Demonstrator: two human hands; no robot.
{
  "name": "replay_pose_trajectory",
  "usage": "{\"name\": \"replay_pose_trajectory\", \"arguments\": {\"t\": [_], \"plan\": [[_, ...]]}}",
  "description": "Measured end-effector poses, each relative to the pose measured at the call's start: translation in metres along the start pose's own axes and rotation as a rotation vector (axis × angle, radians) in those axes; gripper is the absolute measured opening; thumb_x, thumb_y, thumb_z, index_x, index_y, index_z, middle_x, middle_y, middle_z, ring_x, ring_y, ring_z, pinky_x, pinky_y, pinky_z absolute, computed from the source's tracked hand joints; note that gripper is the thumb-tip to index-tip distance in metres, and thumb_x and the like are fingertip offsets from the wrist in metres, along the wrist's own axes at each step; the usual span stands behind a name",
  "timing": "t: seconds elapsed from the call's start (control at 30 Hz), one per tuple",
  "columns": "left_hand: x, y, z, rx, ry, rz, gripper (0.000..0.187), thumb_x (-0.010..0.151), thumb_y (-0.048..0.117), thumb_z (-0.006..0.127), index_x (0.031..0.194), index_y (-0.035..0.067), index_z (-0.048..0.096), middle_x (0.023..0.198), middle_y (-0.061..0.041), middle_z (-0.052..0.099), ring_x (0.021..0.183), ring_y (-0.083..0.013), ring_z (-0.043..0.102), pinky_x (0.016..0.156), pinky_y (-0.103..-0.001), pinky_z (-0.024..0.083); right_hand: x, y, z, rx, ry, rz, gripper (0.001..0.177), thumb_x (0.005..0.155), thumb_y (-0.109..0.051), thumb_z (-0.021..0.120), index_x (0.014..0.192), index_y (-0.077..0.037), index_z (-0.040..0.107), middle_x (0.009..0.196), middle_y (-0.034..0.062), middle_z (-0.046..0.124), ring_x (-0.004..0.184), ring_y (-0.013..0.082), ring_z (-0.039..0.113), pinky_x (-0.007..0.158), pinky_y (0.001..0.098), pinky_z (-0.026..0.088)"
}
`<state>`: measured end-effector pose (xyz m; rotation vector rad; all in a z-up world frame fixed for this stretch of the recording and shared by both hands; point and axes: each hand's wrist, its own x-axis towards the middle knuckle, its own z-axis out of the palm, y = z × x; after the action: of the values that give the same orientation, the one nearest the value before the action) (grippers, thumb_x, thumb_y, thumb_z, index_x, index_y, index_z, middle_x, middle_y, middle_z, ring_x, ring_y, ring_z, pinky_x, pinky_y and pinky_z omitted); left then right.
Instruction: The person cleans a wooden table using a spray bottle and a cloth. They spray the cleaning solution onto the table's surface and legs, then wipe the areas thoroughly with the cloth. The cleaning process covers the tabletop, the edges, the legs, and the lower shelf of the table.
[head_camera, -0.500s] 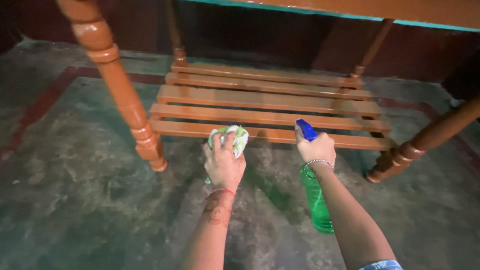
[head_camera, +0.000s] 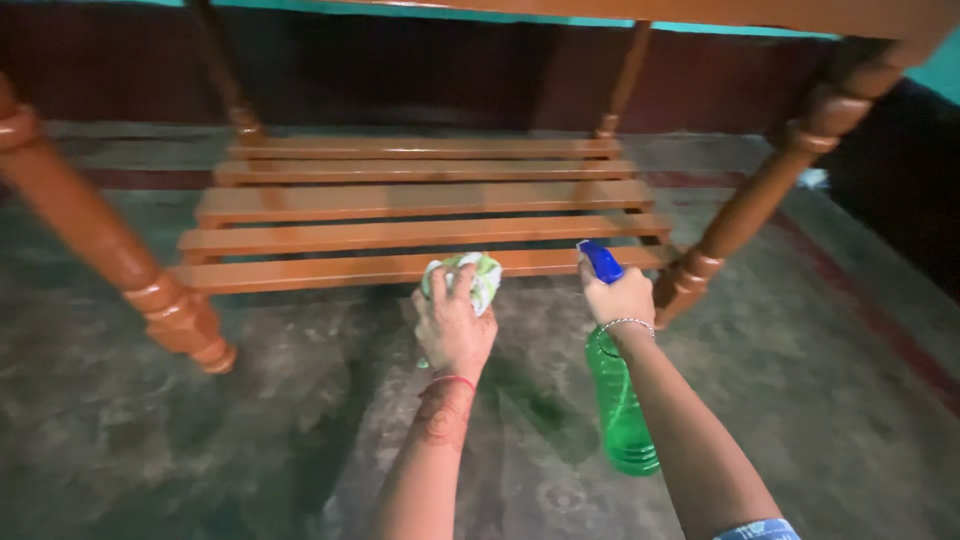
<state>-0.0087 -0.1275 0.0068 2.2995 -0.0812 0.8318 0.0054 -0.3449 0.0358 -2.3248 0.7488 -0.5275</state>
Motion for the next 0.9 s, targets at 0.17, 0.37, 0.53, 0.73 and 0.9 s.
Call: {"name": "replay_pose_trajectory", "arguments": {"t": [0.17, 0.37, 0.53, 0.73, 0.9], "plan": [[-0.011, 0.022, 0.02, -0.048, -0.005, -0.009, 0.057, 0.07, 0.016, 0.081, 0.125, 0.028, 0.066, 0.13, -0.006, 0.056, 0.114, -0.041, 0.056, 0.083, -0.051, 0.057, 0.018, 0.028, -0.036, 0.214, 0.034, -0.068, 0.057, 0.079, -0.054, 0.071, 0.094, 0.0, 0.075, 0.084, 0.0238, 0.077, 0.085, 0.0365, 0.078, 0.083, 0.0448, 0.058], [-0.023, 0.059, 0.038, -0.116, -0.015, 0.077, 0.06, 0.066, 0.016, 0.082, 0.122, 0.029, 0.066, 0.129, -0.007, 0.055, 0.113, -0.0409, 0.056, 0.084, -0.052, 0.056, 0.024, 0.054, -0.084, -0.023, 0.092, 0.139, 0.058, 0.081, -0.052, 0.08, 0.1, 0.002, 0.076, 0.088, 0.0221, 0.073, 0.083, 0.0369, 0.073, 0.077, 0.0444, 0.056], [-0.033, 0.097, 0.047, -0.14, -0.077, 0.08, 0.057, 0.068, 0.016, 0.081, 0.121, 0.032, 0.066, 0.129, -0.005, 0.056, 0.111, -0.0402, 0.057, 0.082, -0.051, 0.057, 0.025, 0.102, -0.106, 0.144, -0.078, 0.322, 0.06, 0.084, -0.051, 0.075, 0.096, 0.008, 0.075, 0.081, 0.0198, 0.076, 0.067, 0.0302, 0.077, 0.069, 0.0427, 0.06], [-0.053, 0.132, 0.061, -0.246, -0.104, 0.156, 0.055, 0.068, 0.015, 0.08, 0.119, 0.03, 0.068, 0.126, -0.004, 0.059, 0.11, -0.0389, 0.06, 0.084, -0.05, 0.055, 0.022, 0.132, -0.13, 0.115, -0.035, 0.367, 0.055, 0.084, -0.049, 0.072, 0.088, 0.005, 0.079, 0.076, 0.0173, 0.076, 0.065, 0.0271, 0.076, 0.069, 0.0384, 0.058], [-0.058, 0.151, 0.083, -0.492, -0.017, 0.215, 0.054, 0.067, 0.005, 0.078, 0.118, 0.018, 0.068, 0.125, -0.014, 0.058, 0.116, -0.04, 0.06, 0.094, -0.047, 0.054, 0.026, 0.136, -0.152, 0.024, 0.013, 0.431, 0.056, 0.084, -0.054, 0.072, 0.089, 0.002, 0.076, 0.075, 0.0162, 0.076, 0.066, 0.0269, 0.076, 0.071, 0.038, 0.056]]}}
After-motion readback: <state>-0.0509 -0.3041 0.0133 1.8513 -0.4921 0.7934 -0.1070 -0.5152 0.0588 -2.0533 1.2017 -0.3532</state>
